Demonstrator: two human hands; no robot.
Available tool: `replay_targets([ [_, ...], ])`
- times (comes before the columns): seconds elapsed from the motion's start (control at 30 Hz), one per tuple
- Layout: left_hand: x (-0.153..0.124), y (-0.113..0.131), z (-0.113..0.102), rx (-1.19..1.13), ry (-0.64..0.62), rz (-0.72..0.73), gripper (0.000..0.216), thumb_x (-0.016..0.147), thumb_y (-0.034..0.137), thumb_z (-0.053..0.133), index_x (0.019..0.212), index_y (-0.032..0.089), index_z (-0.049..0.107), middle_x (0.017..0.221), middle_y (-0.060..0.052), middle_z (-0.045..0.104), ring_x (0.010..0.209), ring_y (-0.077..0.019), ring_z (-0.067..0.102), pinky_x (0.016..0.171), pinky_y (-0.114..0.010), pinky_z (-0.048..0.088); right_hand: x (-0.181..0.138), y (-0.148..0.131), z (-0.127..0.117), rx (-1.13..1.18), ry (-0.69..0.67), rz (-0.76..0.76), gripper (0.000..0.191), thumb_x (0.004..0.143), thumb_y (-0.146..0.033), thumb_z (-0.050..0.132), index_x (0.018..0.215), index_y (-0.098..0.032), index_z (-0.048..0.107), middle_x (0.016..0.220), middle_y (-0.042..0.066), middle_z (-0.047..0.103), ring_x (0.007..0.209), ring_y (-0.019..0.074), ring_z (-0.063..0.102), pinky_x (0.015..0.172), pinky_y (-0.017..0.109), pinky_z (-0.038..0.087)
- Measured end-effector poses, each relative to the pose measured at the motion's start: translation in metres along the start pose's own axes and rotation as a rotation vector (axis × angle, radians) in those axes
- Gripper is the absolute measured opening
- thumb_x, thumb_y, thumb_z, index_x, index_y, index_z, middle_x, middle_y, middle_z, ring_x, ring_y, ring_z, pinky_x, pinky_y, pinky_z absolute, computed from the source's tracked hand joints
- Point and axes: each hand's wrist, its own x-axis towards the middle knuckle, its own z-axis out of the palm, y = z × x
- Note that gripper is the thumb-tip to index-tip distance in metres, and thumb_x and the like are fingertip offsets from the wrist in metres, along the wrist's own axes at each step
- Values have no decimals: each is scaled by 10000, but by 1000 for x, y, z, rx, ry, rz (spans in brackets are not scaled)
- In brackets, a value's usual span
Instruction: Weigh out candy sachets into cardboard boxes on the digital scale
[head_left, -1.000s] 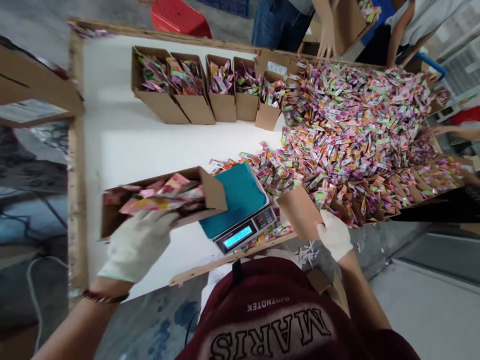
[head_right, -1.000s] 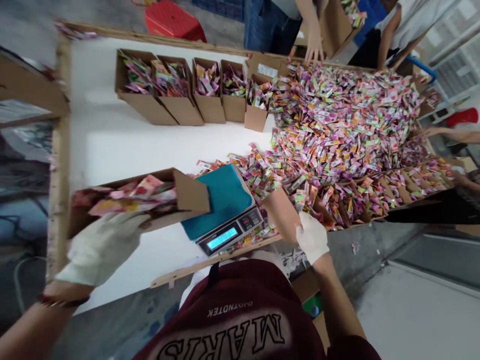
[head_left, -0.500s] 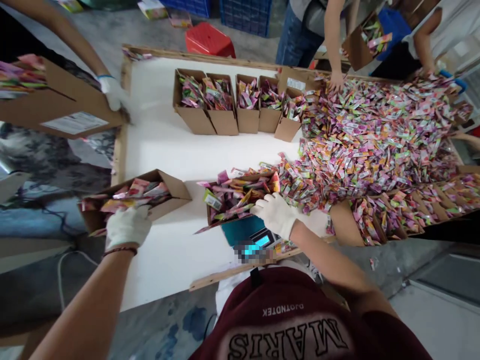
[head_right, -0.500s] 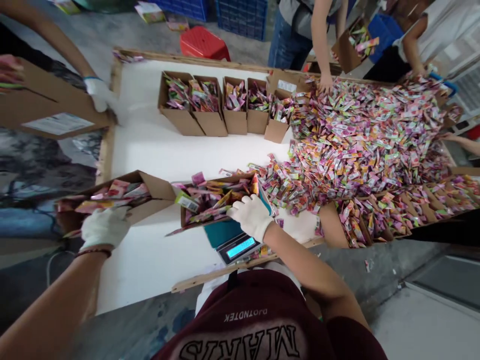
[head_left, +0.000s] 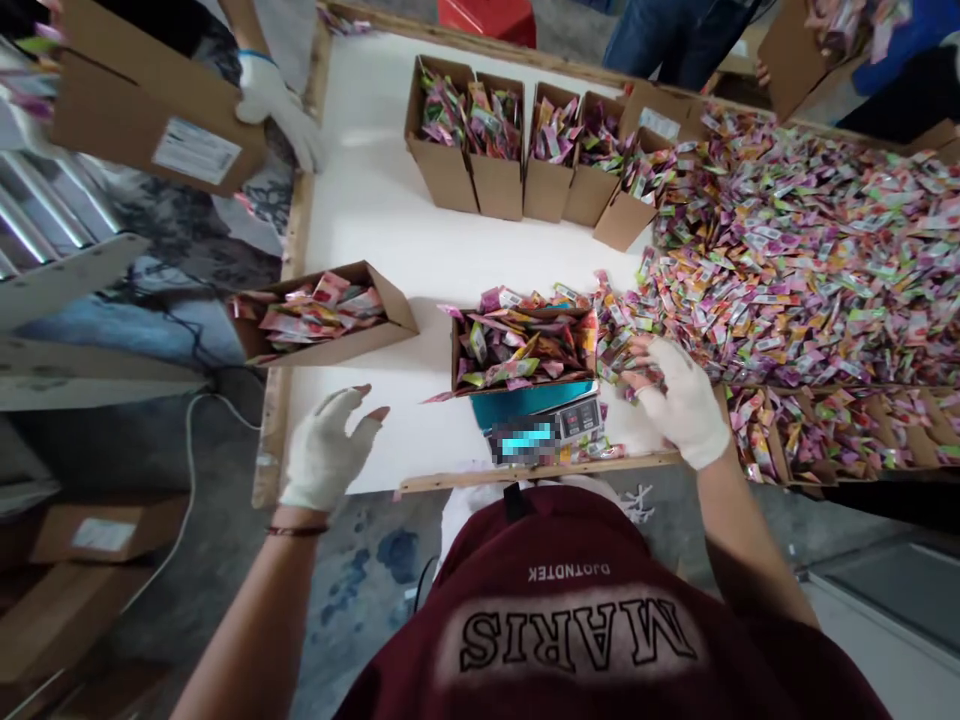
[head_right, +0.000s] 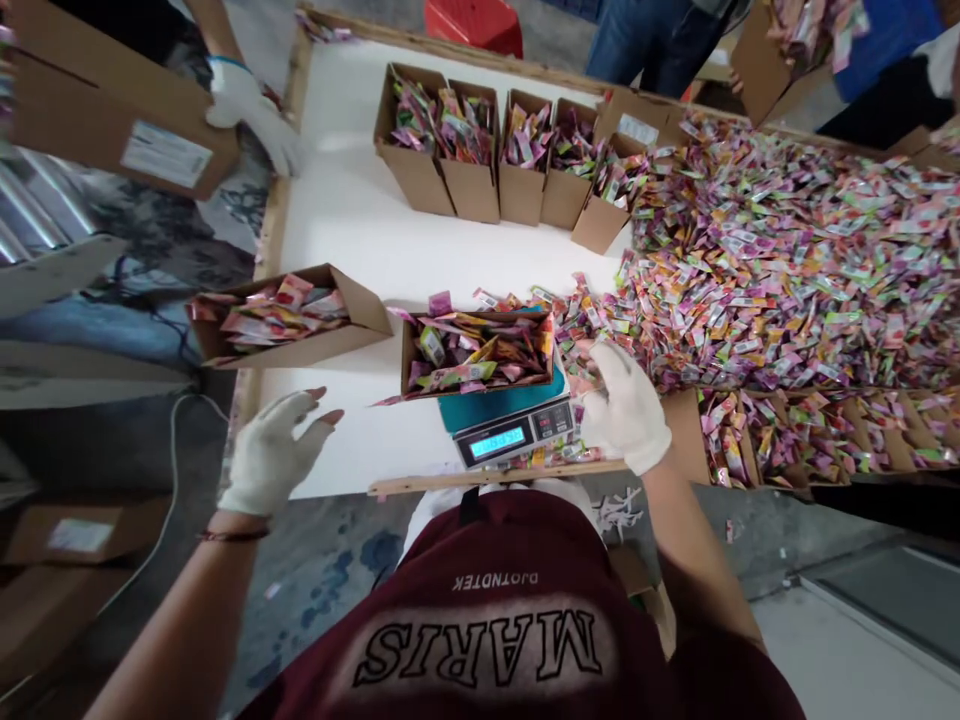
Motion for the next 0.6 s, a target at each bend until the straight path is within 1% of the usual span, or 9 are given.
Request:
replay_targets([
  [0.1,-17,24,3,-277,-55,-101,623,805,536,656,1300,179,527,1180,-121,657,946,-235,701,874,-393,573,12,0,-1,52,-8,-1,414,933,-245,584,1346,-209,569,1202,106,656,1022,232,669,986,437,549],
  [0.17,-17,45,-1,-400,-86,-65,726,778,531,701,1371,192,454,1229,-125,615,938,-213,696,838,-358,584,30,-6,4,79,-40,-63,450,920,-214,598,1367,-189,551,1272,124,627,1102,240,645,1027,447,529],
  [0.23,-11,67,-6,-416,-107,26,785,741,537,744,1383,210,434,1229,-118,593,907,-202,681,809,-348,588,51,-16,13,84,-85,-139,470,905,-190,620,1369,-169,547,1328,138,597,1201,256,597,1074,458,494],
  [0.33,-2,95,-11,-259,-100,168,788,686,552,790,1332,218,486,1169,-101,598,813,-191,639,787,-368,584,78,-32,33,29,-219,-222,507,891,-203,659,1382,-156,543,1317,131,579,1245,271,546,1089,453,466],
  [0.4,3,107,-10,-117,-68,232,694,704,521,780,1271,202,540,1119,-95,605,775,-184,609,793,-372,570,91,-42,49,-30,-340,-244,566,888,-252,684,1421,-153,523,1312,129,559,1204,268,549,1050,424,477],
  [0.47,6,114,-7,-21,-53,260,470,783,447,698,1167,192,601,1069,-89,615,781,-187,602,799,-360,550,98,-50,67,-109,-463,-236,611,881,-294,695,1450,-167,514,1330,131,539,1142,263,567,984,398,492],
  [0.53,7,118,-4,39,-61,275,225,849,354,570,990,198,647,1005,-84,626,822,-204,611,800,-349,532,102,-53,83,-198,-584,-220,520,901,-288,650,1406,-194,574,1316,124,547,1067,257,594,900,377,503],
  [0.57,8,120,-4,71,-70,286,177,859,318,520,898,201,648,966,-84,628,839,-214,615,797,-348,525,103,-54,90,-238,-637,-222,440,919,-258,605,1354,-199,621,1294,117,563,1035,251,605,865,365,503],
  [0.6,8,123,-4,104,-77,300,178,859,289,487,823,203,639,929,-86,628,850,-224,618,793,-348,518,104,-54,95,-269,-676,-233,374,934,-214,553,1291,-191,663,1265,114,583,1017,245,612,840,352,498],
])
